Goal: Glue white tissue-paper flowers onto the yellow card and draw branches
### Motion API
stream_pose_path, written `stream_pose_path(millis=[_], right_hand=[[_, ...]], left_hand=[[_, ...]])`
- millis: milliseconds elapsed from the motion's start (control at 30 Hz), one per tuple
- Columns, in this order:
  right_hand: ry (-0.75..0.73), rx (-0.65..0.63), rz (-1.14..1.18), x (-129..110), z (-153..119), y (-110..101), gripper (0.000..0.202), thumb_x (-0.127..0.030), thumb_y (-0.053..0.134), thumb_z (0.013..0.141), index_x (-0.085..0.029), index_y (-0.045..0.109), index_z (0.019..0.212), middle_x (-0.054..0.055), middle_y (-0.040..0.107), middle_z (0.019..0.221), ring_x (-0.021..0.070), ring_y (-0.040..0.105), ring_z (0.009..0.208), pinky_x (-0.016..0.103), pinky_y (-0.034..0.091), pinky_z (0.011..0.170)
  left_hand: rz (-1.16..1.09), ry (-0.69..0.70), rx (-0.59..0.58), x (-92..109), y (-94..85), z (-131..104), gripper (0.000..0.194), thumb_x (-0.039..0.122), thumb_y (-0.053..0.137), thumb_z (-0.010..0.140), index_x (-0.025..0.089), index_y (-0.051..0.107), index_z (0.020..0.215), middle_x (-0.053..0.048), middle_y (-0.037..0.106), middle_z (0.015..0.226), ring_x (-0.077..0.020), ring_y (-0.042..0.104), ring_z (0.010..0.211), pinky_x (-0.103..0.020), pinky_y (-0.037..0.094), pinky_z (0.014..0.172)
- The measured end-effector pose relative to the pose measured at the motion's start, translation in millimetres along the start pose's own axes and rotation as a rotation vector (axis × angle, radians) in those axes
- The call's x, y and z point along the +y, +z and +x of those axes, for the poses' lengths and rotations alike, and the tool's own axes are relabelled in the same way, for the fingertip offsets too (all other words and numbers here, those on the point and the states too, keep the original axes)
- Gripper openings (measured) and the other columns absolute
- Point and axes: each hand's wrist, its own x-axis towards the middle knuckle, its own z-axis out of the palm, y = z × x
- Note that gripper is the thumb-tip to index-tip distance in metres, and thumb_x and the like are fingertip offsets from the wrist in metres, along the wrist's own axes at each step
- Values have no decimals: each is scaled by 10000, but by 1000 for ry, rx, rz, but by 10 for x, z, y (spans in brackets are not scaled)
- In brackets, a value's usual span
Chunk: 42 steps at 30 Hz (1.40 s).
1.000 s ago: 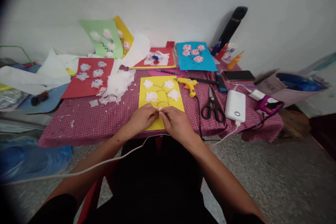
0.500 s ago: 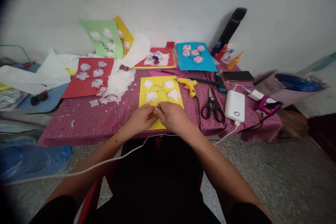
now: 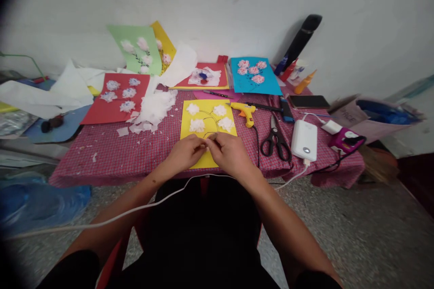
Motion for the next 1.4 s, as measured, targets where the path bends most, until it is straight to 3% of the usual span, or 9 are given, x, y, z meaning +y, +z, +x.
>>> stream_pose_path(millis=[167, 333, 467, 667, 800, 967, 1133, 1267, 1400], right_hand=[[76, 164, 86, -28, -114, -136, 151, -308, 653, 968, -208, 760, 937, 62, 797, 900, 185, 737, 727, 309, 581, 666], [227, 299, 339, 15, -373, -192, 154, -330, 704, 956, -194, 777, 952, 40, 752, 827, 123, 635, 536, 267, 524, 500], [284, 287, 483, 106, -545, -66, 141, -304, 710, 954, -186, 781, 924, 32, 731, 783, 109, 602, 488, 252, 488, 442], [310, 252, 493, 169, -636, 101, 138, -313, 716, 951, -198, 787, 922, 27, 725, 756, 115, 602, 482, 257, 489, 445], [315, 242, 483, 167, -663, 105, 139, -337, 718, 946, -220, 792, 966, 25, 709, 727, 147, 600, 495, 294, 504, 456], [320, 237, 505, 186, -696, 106, 125, -321, 724, 943, -229, 792, 995, 30, 707, 741, 149, 596, 506, 297, 495, 453], [320, 231, 529, 168, -691, 84, 115, -298, 721, 945, -237, 792, 1012, 16, 702, 728, 136, 597, 510, 281, 493, 464], [307, 237, 552, 85, -633, 78, 123, -290, 718, 946, -237, 786, 1034, 27, 745, 787, 130, 606, 516, 271, 510, 471], [229, 179, 543, -107, -505, 143, 154, -287, 684, 964, -242, 764, 1088, 56, 790, 934, 151, 668, 600, 298, 575, 553]], left_hand=[[-86, 4, 76, -34, -96, -170, 328, 141, 519, 965, 174, 690, 1243, -100, 703, 1100, -211, 669, 972, -356, 541, 875], [-72, -35, 257, -258, -291, -640, 234, 181, 541, 970, 195, 724, 1116, -60, 705, 972, -178, 663, 849, -314, 534, 769], [48, -180, 321, -698, -565, -916, 173, 266, 575, 976, 225, 743, 973, -37, 743, 915, -199, 684, 879, -340, 537, 838], [383, -521, 517, -1509, -1162, -971, 321, 299, 521, 927, 170, 739, 1123, -128, 742, 1061, -299, 662, 1034, -429, 510, 960], [456, -570, 404, -1731, -1339, -925, 417, 290, 539, 866, 137, 712, 1214, -155, 719, 1119, -321, 623, 1103, -430, 483, 982], [400, -609, 275, -1740, -1327, -911, 307, 384, 515, 903, 181, 746, 907, -124, 697, 905, -310, 625, 943, -419, 472, 896], [430, -567, 341, -1624, -1360, -983, 305, 400, 512, 922, 195, 721, 836, -114, 706, 920, -292, 616, 997, -406, 468, 932], [248, -562, 467, -1273, -1339, -1005, 316, 440, 548, 921, 193, 731, 847, -59, 724, 875, -230, 639, 876, -340, 489, 818], [-218, -564, 474, -782, -1087, -855, 302, 476, 651, 885, 189, 740, 855, 6, 677, 707, -144, 583, 641, -259, 440, 626]])
